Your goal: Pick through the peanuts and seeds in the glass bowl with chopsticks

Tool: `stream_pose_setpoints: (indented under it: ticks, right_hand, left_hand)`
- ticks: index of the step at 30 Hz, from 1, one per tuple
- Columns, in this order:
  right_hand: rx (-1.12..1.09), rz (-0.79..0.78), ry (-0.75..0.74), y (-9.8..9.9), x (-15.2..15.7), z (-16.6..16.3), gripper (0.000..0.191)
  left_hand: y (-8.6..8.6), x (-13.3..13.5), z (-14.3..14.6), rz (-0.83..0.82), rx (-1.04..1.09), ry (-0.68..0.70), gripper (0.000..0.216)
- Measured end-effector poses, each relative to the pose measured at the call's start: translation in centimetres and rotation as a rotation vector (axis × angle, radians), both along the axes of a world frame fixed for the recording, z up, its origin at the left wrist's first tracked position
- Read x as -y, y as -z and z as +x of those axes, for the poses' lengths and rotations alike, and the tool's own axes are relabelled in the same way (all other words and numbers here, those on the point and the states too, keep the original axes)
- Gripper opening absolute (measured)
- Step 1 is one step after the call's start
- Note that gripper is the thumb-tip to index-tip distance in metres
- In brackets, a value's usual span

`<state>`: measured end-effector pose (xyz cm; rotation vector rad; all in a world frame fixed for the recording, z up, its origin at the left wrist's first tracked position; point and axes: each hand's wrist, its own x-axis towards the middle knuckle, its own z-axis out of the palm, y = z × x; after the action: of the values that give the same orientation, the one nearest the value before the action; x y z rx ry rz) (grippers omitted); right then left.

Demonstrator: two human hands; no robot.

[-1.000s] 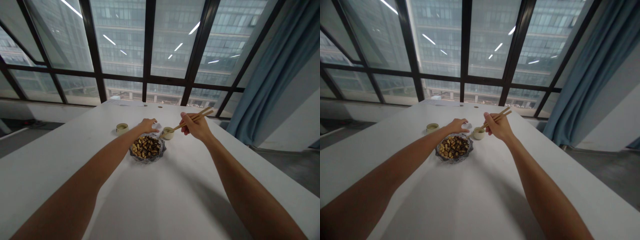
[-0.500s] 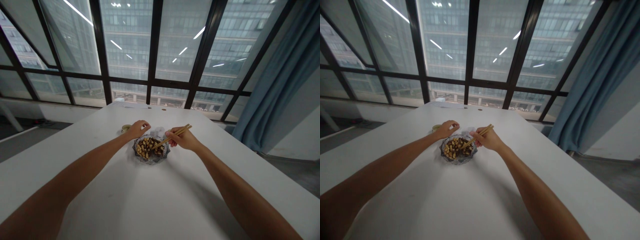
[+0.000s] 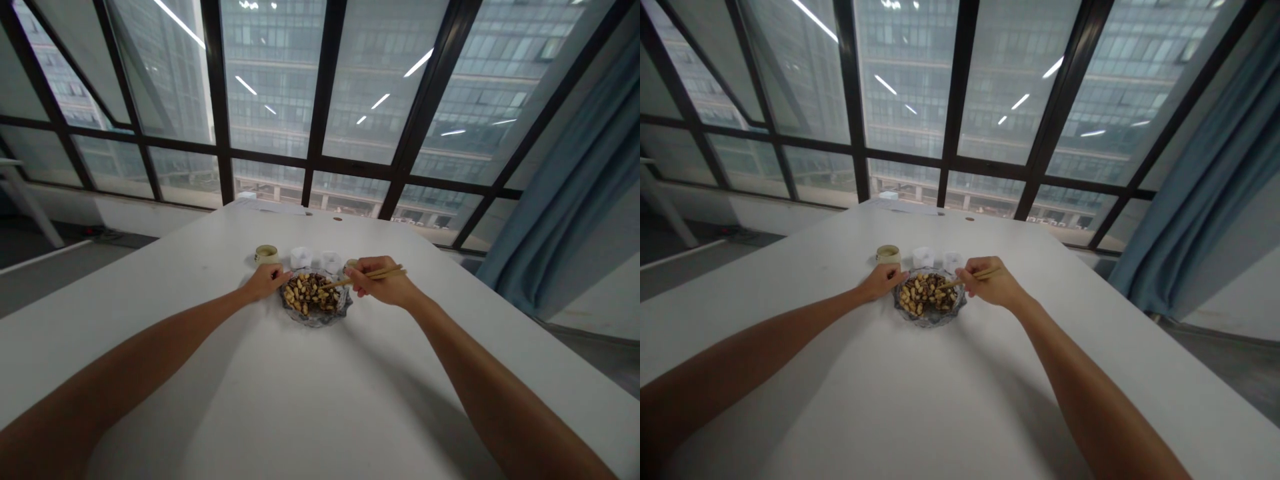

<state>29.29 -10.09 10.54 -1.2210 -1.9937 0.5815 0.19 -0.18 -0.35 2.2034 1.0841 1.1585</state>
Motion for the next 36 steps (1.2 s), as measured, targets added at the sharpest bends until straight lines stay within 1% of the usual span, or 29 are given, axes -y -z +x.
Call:
stream_pose_setpoints:
  ticks: [4, 6, 8, 10, 12, 13, 16, 18, 20, 23, 25, 28, 31, 34, 36]
  right_hand:
    - [-0.018, -0.147, -0.069, -1.2, 1.1, -0.4, 0.054]
    - [-0.044, -0.158, -0.066, -2.0, 1.5, -0.2, 0.056]
    - [-0.074, -0.109, -0.03, -2.2, 1.3, 0.0, 0.057]
    - [-0.102, -0.017, 0.04, -1.7, 0.7, 0.2, 0.057]
    - [-0.112, 0.073, 0.107, -0.6, -0.2, 0.2, 0.054]
    - [-0.108, 0.097, 0.108, 0.1, -0.6, 0.1, 0.053]
    - [-0.064, 0.07, 0.038, 1.6, -1.4, -0.2, 0.051]
    - [-0.036, 0.039, -0.016, 1.7, -1.3, -0.3, 0.05]
    - [-0.015, -0.023, -0.063, 1.0, -0.7, -0.2, 0.051]
    - [-0.009, -0.141, -0.091, -0.7, 0.4, 0.2, 0.053]
    - [-0.025, -0.148, -0.075, -1.6, 0.8, 0.6, 0.054]
    - [-0.032, -0.067, -0.02, -2.1, 0.9, 1.0, 0.056]
    - [0.024, 0.048, 0.024, -1.7, 0.5, 0.9, 0.056]
    - [0.103, 0.136, -0.013, -0.8, 0.1, 0.6, 0.052]
    - [0.131, 0.152, -0.061, -0.2, -0.1, 0.3, 0.049]
  left_hand:
    - [-0.2, 0.1, -0.1, -0.015, 0.003, -0.006, 0.056]
    - [-0.3, 0.2, -0.1, -0.026, 0.007, -0.003, 0.057]
    - [-0.4, 0.3, 0.0, -0.033, 0.015, -0.007, 0.058]
    - [-0.3, 0.3, 0.0, -0.039, 0.021, -0.01, 0.058]
    - [-0.3, 0.3, 0.0, -0.04, 0.021, -0.009, 0.057]
    - [-0.3, 0.3, 0.0, -0.038, 0.019, -0.007, 0.056]
    - [-0.1, 0.1, 0.0, -0.025, 0.01, -0.01, 0.054]
    - [-0.1, 0.0, -0.1, -0.02, 0.007, -0.014, 0.053]
    - [0.0, -0.1, -0.1, -0.022, 0.009, -0.015, 0.054]
    - [0.1, -0.1, -0.1, -0.032, 0.014, -0.017, 0.055]
    - [0.1, -0.1, -0.1, -0.037, 0.017, -0.021, 0.055]
    - [0.2, -0.1, -0.1, -0.034, 0.014, -0.028, 0.055]
    - [0.2, -0.1, -0.1, -0.023, 0.011, -0.029, 0.054]
    - [0.1, 0.0, -0.1, -0.027, 0.011, -0.029, 0.055]
    - [0.0, 0.1, -0.1, -0.032, 0.01, -0.026, 0.055]
